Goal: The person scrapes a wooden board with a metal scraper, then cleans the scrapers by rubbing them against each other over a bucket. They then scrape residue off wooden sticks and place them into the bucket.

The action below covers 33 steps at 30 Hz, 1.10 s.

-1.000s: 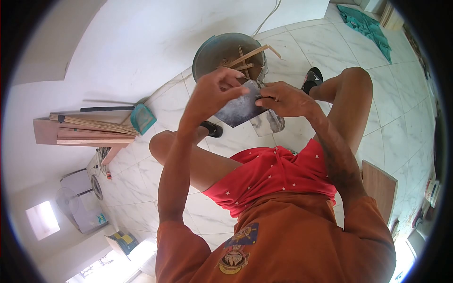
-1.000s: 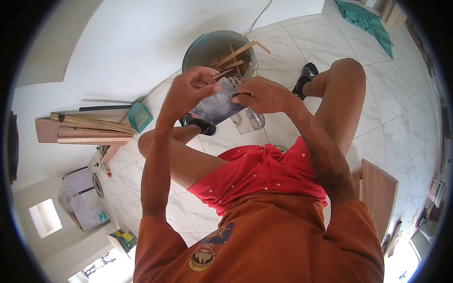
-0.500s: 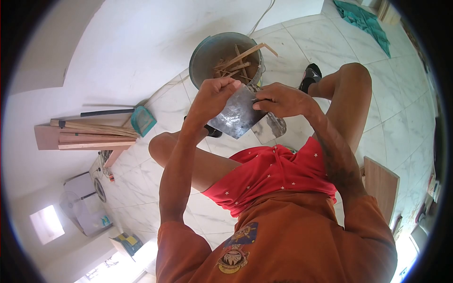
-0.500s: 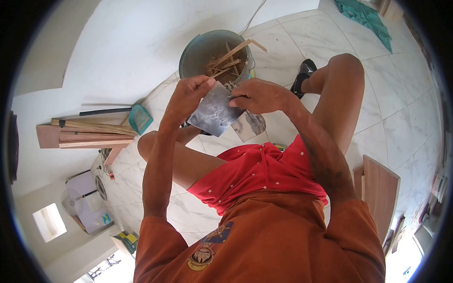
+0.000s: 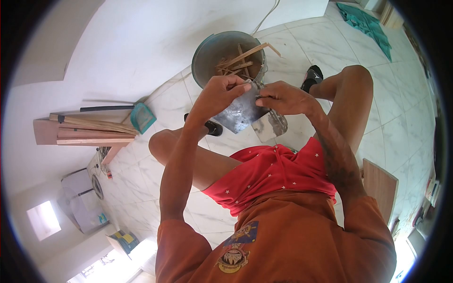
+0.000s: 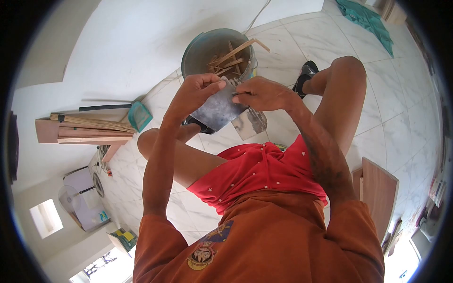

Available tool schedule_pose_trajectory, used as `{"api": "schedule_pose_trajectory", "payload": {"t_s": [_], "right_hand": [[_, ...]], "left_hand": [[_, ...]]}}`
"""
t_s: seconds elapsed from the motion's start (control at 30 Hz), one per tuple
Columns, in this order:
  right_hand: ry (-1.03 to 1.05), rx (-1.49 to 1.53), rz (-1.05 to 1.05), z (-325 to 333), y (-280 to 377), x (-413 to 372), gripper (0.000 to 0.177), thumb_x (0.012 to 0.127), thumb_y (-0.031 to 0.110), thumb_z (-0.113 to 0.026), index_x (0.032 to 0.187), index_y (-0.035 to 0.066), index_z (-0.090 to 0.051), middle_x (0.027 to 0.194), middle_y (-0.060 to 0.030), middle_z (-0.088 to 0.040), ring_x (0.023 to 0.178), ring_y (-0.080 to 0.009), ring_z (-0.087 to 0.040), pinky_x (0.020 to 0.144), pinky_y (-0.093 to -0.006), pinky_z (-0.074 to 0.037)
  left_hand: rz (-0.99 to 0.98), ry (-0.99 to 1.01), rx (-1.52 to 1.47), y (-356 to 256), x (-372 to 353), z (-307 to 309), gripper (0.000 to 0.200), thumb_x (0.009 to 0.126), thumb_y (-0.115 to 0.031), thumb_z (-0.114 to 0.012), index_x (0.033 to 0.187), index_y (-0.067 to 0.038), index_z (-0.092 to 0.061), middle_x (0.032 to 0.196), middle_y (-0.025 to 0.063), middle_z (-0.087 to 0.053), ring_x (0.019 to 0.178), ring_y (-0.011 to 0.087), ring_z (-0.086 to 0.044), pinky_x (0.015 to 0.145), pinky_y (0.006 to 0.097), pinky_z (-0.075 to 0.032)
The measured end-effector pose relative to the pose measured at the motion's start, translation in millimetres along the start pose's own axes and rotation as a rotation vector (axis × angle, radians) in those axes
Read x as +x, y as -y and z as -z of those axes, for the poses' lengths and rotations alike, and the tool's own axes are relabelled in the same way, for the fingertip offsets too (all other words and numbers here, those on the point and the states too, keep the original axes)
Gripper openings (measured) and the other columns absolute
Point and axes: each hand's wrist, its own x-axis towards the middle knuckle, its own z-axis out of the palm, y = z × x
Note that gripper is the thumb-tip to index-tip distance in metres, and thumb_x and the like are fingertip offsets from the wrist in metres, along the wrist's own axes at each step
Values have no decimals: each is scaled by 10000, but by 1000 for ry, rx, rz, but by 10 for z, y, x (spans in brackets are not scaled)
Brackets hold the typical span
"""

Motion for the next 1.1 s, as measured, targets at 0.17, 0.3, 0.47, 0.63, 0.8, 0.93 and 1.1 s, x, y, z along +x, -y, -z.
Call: {"api": "schedule_pose_trajectory", "payload": {"t_s": [0.17,0.3,0.47,0.63,0.8,0.93,1.1], "right_hand": [[-71,4,39,51,-40,-29,338,973,267,-598,817,-26,-537,708,-147,-516,640,-257,-469,635,-407,-407],[-138,71,2,133,-144,-51,378,972,268,-600,755,-18,-485,651,-81,-433,615,-168,-401,593,-374,-380],[-167,80,-97,168,-232,-54,425,969,293,-607,716,-8,-446,620,-44,-376,612,-125,-372,570,-347,-362],[-98,118,-171,82,-190,34,424,961,317,-616,726,-9,-482,619,-48,-398,614,-133,-384,580,-352,-370],[-70,133,-133,17,-79,50,434,979,279,-615,700,19,-408,640,31,-331,625,-80,-305,536,-321,-298],[-54,156,-97,6,-108,30,443,980,287,-610,693,29,-392,637,29,-311,627,-79,-301,533,-319,-290],[-46,174,-96,11,-127,25,452,984,303,-602,689,36,-388,638,29,-307,627,-79,-299,535,-319,-292]], "left_hand": [[23,0,56,129,-46,87,283,932,-279,-716,956,2,-731,769,-14,-650,726,53,-547,678,227,-450],[8,-77,46,398,-156,310,308,936,-301,-710,931,7,-730,775,12,-668,710,78,-580,674,245,-465],[131,-359,174,951,-60,653,344,929,-330,-707,939,13,-729,811,70,-717,749,131,-640,677,264,-482],[-66,-348,42,452,60,215,373,861,-343,-788,918,8,-680,764,67,-687,733,129,-630,680,257,-484],[-57,47,161,104,158,8,336,847,-316,-819,913,-41,-637,744,-48,-526,722,40,-500,651,228,-429],[73,23,5,229,176,29,323,925,-345,-730,918,-31,-657,773,-36,-573,725,46,-508,662,224,-424],[96,-89,-376,348,142,-11,356,979,-373,-640,966,-26,-717,772,17,-651,708,84,-546,654,250,-451]]}}
